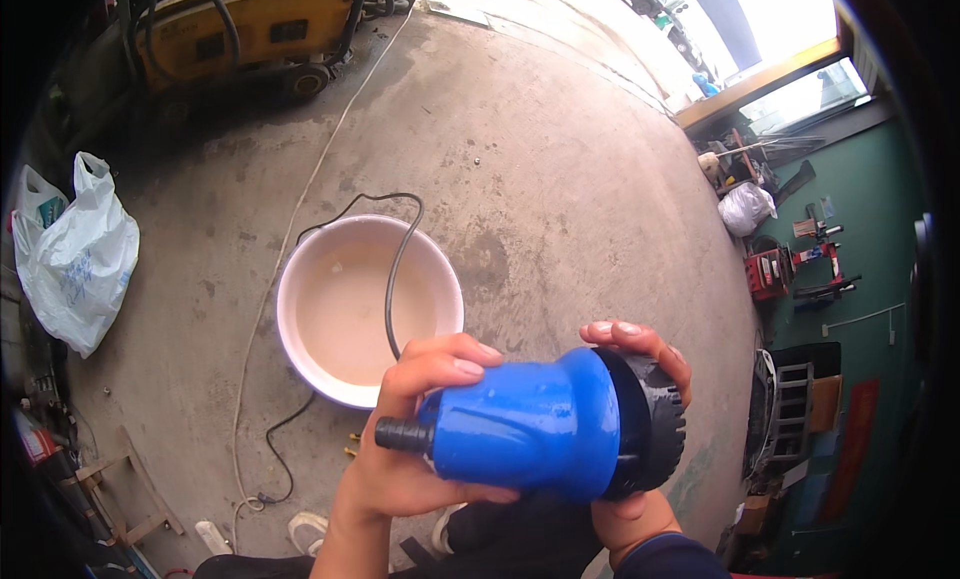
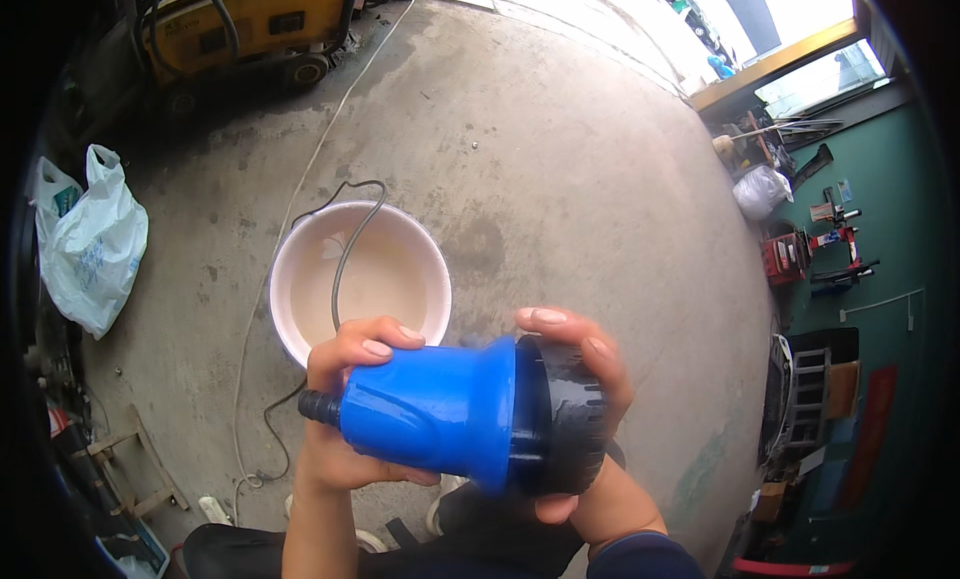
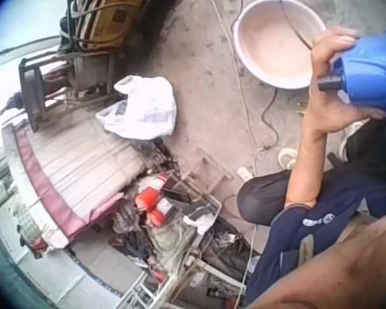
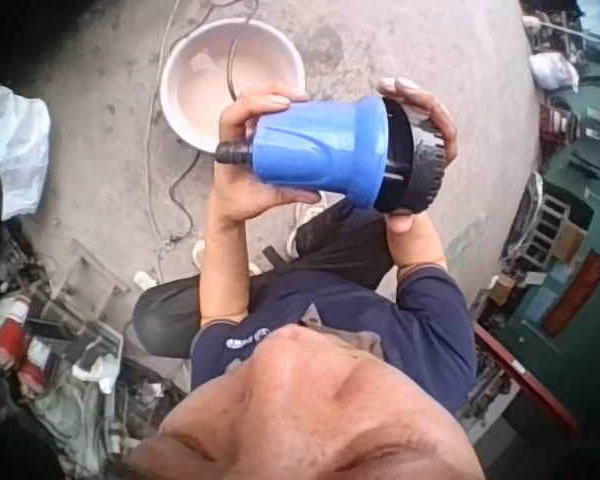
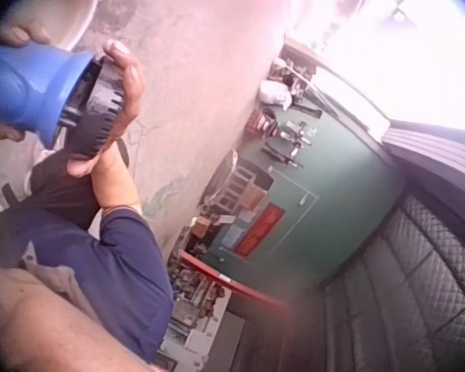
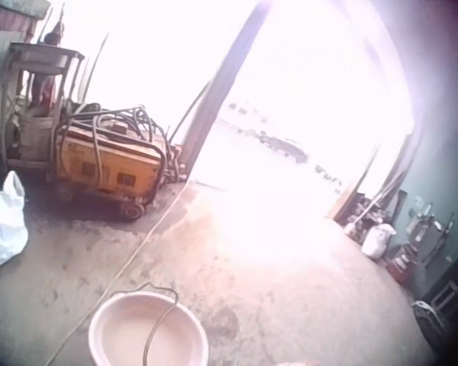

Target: The person cleans a black circular filter in a basin of water, then assembles it with a blue water pump. They plug the pump into a power strip, submerge it in the water to test its operation, and then unplug it. Finally, they disassemble the pump to inspect the internal impeller.

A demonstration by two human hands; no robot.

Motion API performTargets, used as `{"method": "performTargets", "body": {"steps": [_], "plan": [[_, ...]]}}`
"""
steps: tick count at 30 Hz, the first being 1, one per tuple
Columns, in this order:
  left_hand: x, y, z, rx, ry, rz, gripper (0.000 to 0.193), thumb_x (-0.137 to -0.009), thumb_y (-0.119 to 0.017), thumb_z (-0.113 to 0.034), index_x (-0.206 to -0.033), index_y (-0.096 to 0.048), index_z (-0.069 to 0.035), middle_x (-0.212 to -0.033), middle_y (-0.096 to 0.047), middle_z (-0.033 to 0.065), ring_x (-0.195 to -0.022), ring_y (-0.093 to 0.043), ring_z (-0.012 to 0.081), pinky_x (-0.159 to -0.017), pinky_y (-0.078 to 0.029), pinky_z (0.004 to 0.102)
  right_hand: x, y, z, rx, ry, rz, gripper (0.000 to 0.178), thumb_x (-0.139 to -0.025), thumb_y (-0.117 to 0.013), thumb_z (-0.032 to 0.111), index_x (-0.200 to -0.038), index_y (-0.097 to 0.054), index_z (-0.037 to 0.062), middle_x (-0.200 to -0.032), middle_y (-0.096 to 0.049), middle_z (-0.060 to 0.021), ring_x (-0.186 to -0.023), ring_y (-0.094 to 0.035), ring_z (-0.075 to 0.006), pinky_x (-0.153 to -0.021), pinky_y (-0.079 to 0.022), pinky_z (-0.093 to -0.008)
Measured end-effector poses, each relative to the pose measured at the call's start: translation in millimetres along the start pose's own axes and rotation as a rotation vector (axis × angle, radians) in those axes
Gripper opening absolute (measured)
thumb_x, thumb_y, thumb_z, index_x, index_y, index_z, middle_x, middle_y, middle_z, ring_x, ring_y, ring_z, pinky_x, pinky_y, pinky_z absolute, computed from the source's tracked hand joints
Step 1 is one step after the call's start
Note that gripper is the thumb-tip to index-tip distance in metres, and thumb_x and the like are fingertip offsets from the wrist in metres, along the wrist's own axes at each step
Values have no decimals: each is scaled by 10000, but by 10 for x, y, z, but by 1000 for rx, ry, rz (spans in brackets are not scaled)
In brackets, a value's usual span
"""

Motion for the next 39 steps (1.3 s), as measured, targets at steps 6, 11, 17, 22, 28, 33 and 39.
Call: {"method": "performTargets", "body": {"steps": [6, 11, 17, 22, 28, 33, 39], "plan": [[43, 57, 151, 7, 98, -30, 1036, -630, -1087, -280, -1461, -501, -82, -1407, -566, 203, -1314, -594, 336, -1100, -503, 475, 37, -6, -148, 11, -23, -10, 1349, -708, -623, 1016, -1613, -337, 59, -1475, -525, -227, -1305, -606, -349, -1100, -516, -507], [21, 41, 157, 10, 101, -16, 1054, -624, -1090, -284, -1468, -492, -79, -1408, -567, 206, -1315, -597, 331, -1101, -503, 475, 29, 41, -149, 59, -15, -13, 1358, -709, -630, 1021, -1570, -388, -2, -1450, -537, -222, -1278, -617, -331, -1073, -538, -482], [73, 62, 272, 53, 158, -34, 1084, -638, -1083, -261, -1498, -452, -70, -1403, -575, 191, -1311, -606, 315, -1100, -510, 466, 29, 8, -193, 77, -81, 18, 1348, -763, -616, 1002, -1566, -391, -58, -1440, -550, -218, -1304, -602, -318, -1092, -520, -464], [106, 121, 319, 74, 289, -82, 1063, -665, -1073, -240, -1503, -445, -61, -1396, -583, 157, -1292, -617, 272, -1078, -528, 435, 46, -114, -325, -77, -311, -1, 1329, -786, -699, 925, -1592, -348, -72, -1486, -517, -203, -1405, -535, -311, -1151, -474, -473], [106, 153, 359, -35, 392, -144, 1005, -710, -1058, -273, -1481, -454, -46, -1339, -600, 137, -1222, -637, 232, -1014, -552, 402, 50, -167, -555, -274, -497, -26, 1205, -814, -772, 813, -1623, -328, 39, -1541, -475, -206, -1443, -523, -360, -1188, -473, -538], [94, 131, 394, -127, 398, -161, 943, -734, -1035, -321, -1435, -473, -34, -1294, -604, 157, -1163, -661, 249, -977, -563, 400, 6, -171, -620, -357, -539, -63, 1112, -844, -780, 671, -1659, -293, 93, -1583, -461, -253, -1420, -550, -419, -1148, -520, -580], [186, 163, 456, -223, 444, -153, 932, -765, -1021, -298, -1463, -457, -51, -1282, -623, 123, -1184, -647, 227, -1011, -549, 384, 68, -100, -674, -217, -546, -26, 1051, -892, -729, 615, -1634, -299, 8, -1456, -574, -310, -1336, -618, -430, -1132, -528, -561]]}}
Point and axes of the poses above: each hand's wrist, its own x-axis away from the middle knuckle, its own y-axis out of the back of the hand, z = x × y, the point moved 9 cm from there along -x, towards the middle knuckle
